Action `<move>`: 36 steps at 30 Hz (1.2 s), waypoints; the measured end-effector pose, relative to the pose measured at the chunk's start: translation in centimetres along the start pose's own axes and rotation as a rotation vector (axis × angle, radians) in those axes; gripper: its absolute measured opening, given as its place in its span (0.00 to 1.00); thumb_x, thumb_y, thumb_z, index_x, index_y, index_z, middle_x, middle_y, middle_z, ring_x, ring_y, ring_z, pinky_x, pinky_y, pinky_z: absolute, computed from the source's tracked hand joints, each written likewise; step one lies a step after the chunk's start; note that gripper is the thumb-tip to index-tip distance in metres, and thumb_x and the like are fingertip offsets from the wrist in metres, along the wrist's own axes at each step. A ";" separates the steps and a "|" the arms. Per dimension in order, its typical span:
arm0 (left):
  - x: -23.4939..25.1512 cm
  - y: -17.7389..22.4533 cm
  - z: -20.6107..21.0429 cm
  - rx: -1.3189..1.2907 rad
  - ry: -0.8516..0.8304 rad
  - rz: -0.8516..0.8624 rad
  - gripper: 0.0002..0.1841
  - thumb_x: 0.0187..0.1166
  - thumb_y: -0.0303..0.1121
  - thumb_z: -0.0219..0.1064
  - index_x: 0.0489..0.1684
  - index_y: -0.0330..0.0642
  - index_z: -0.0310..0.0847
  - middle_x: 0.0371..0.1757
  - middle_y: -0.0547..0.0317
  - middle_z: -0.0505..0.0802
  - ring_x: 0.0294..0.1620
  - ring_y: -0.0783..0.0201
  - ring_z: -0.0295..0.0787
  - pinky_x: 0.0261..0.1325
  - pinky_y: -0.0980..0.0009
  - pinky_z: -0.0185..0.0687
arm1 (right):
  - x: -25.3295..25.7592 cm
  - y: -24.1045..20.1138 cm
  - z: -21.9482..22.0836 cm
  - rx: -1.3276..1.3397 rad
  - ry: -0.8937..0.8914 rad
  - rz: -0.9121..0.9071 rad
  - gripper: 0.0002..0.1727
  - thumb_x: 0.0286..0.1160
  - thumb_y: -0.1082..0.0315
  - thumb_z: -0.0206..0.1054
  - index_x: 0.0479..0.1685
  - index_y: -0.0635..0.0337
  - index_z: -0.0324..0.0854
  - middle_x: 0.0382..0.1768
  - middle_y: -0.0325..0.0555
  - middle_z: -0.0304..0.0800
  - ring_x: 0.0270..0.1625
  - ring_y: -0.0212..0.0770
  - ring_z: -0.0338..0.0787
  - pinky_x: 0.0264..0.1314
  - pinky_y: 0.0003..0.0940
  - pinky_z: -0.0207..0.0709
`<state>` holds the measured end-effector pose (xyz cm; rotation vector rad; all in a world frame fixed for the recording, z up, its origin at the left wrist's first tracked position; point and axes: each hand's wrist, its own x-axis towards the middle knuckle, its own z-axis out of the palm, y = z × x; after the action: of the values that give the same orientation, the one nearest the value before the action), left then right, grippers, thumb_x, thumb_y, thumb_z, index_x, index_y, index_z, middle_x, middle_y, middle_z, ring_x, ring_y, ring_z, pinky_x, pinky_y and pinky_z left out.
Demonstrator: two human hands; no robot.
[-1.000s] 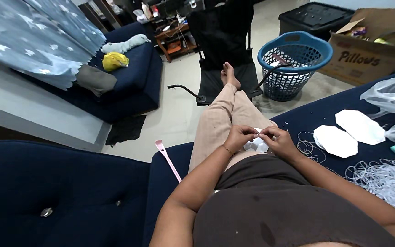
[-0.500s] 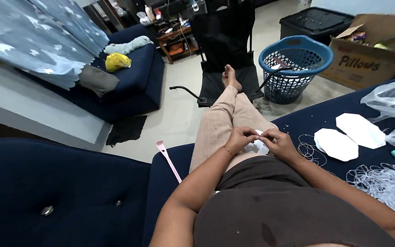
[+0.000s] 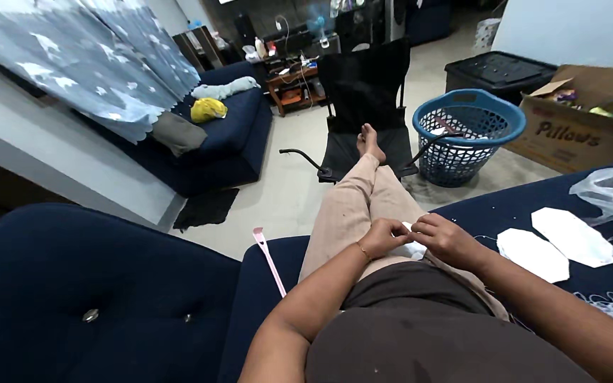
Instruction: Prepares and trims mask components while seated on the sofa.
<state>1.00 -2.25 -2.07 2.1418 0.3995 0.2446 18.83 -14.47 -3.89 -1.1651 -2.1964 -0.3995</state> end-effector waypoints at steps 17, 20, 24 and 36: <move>0.3 -0.6 0.2 -0.113 -0.078 -0.077 0.08 0.79 0.26 0.68 0.42 0.26 0.85 0.34 0.53 0.89 0.34 0.73 0.83 0.45 0.72 0.81 | -1.1 -1.4 2.3 0.394 0.108 0.624 0.09 0.79 0.73 0.61 0.44 0.69 0.84 0.42 0.56 0.88 0.35 0.42 0.91 0.38 0.36 0.88; 0.3 -0.9 0.0 -0.219 0.016 -0.132 0.09 0.79 0.26 0.69 0.45 0.25 0.85 0.42 0.50 0.92 0.40 0.70 0.87 0.50 0.70 0.84 | -1.5 -1.5 2.4 0.551 0.080 0.862 0.10 0.83 0.72 0.59 0.49 0.72 0.81 0.43 0.56 0.88 0.33 0.41 0.92 0.39 0.38 0.91; 0.1 -0.8 -0.1 -0.481 0.104 -0.132 0.03 0.77 0.23 0.67 0.38 0.31 0.83 0.45 0.55 0.95 0.37 0.74 0.87 0.38 0.76 0.81 | -1.2 -1.7 2.0 0.637 0.072 0.996 0.10 0.85 0.72 0.57 0.51 0.71 0.79 0.40 0.54 0.88 0.29 0.39 0.92 0.37 0.36 0.92; -0.5 0.6 -1.3 -0.347 -0.014 -0.332 0.07 0.84 0.28 0.64 0.41 0.31 0.83 0.31 0.64 0.86 0.27 0.77 0.79 0.33 0.79 0.77 | -1.4 -2.3 1.9 0.680 0.110 1.121 0.10 0.86 0.73 0.55 0.53 0.72 0.77 0.39 0.53 0.88 0.30 0.38 0.93 0.38 0.35 0.92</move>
<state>0.24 -1.78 -0.89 1.7069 0.6464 0.0995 16.78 -15.66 -6.20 -1.6329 -1.1102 0.6762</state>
